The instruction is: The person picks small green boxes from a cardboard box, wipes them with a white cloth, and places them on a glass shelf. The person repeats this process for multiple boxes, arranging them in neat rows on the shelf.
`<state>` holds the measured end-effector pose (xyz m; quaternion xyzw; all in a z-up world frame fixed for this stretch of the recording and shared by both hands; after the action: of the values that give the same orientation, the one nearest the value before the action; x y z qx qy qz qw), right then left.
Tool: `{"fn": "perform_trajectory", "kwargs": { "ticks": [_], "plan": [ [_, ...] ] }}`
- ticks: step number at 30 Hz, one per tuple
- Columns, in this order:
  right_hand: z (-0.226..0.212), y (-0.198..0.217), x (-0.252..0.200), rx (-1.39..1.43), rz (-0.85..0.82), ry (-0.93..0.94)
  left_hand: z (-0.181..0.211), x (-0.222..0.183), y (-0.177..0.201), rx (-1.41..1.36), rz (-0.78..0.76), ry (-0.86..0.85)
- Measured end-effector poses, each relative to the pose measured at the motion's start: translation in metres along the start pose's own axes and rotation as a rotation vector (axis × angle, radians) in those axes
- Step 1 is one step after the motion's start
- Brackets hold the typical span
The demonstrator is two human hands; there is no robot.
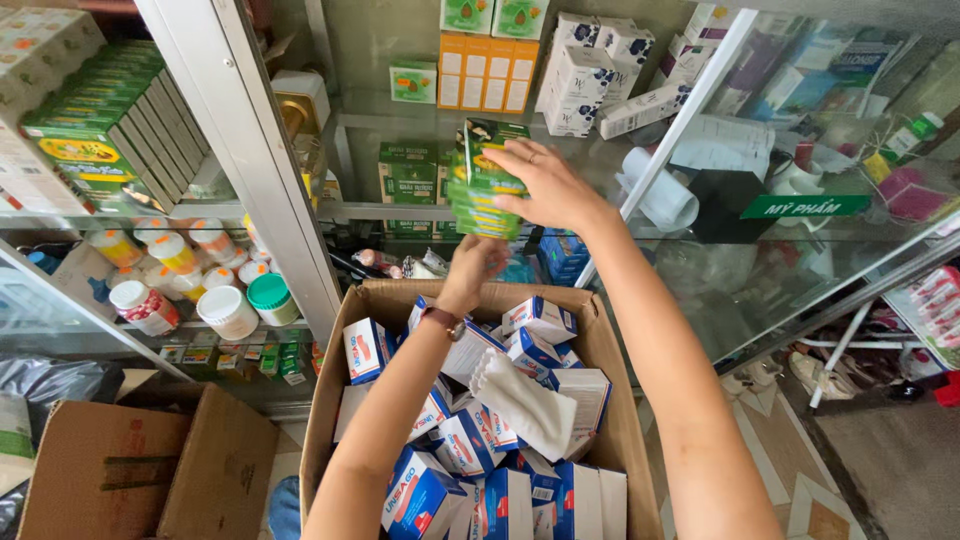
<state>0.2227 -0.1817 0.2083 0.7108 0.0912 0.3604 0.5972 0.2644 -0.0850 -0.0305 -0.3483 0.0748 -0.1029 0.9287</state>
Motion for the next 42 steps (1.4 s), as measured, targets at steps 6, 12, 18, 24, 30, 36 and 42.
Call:
{"fn": "perform_trajectory", "kwargs": {
  "ticks": [6, 12, 18, 24, 30, 36, 42],
  "plan": [
    [-0.003, 0.017, 0.026, 0.105, 0.16, -0.007, 0.071, -0.005, 0.024, 0.112, 0.105, -0.168],
    [0.015, 0.013, 0.05, 0.107, 0.156, -0.374, 0.16, -0.033, 0.001, 0.58, 0.271, -0.391],
    [0.05, -0.024, 0.052, 0.158, 0.108, -0.572, 0.233, -0.025, -0.04, 1.246, 0.336, -0.631],
    [0.063, -0.067, 0.022, 0.528, -0.103, -0.781, 0.212, -0.021, -0.013, 1.16, 0.135, -0.457],
    [0.069, -0.101, -0.011, 0.9, -0.043, -0.21, 0.164, -0.058, 0.002, 1.174, -0.131, -0.945],
    [0.074, -0.149, -0.024, 0.61, 0.204, -0.28, 0.148, -0.041, 0.013, 1.169, -0.005, -0.841],
    [0.061, -0.156, -0.027, 0.503, 0.356, -0.41, 0.149, -0.03, 0.018, 1.201, 0.026, -0.782]
  ]
}}
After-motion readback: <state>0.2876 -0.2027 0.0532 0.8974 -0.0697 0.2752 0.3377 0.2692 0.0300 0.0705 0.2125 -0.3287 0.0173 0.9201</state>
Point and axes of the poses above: each hand's wrist, its own x-axis towards the middle knuckle, its own y-axis out of the back of the hand, z = x × y, the point moved 6 cm from there along x, towards the middle knuckle, and after that the axes turned 9 degrees about -x, right-handed, at the moved point
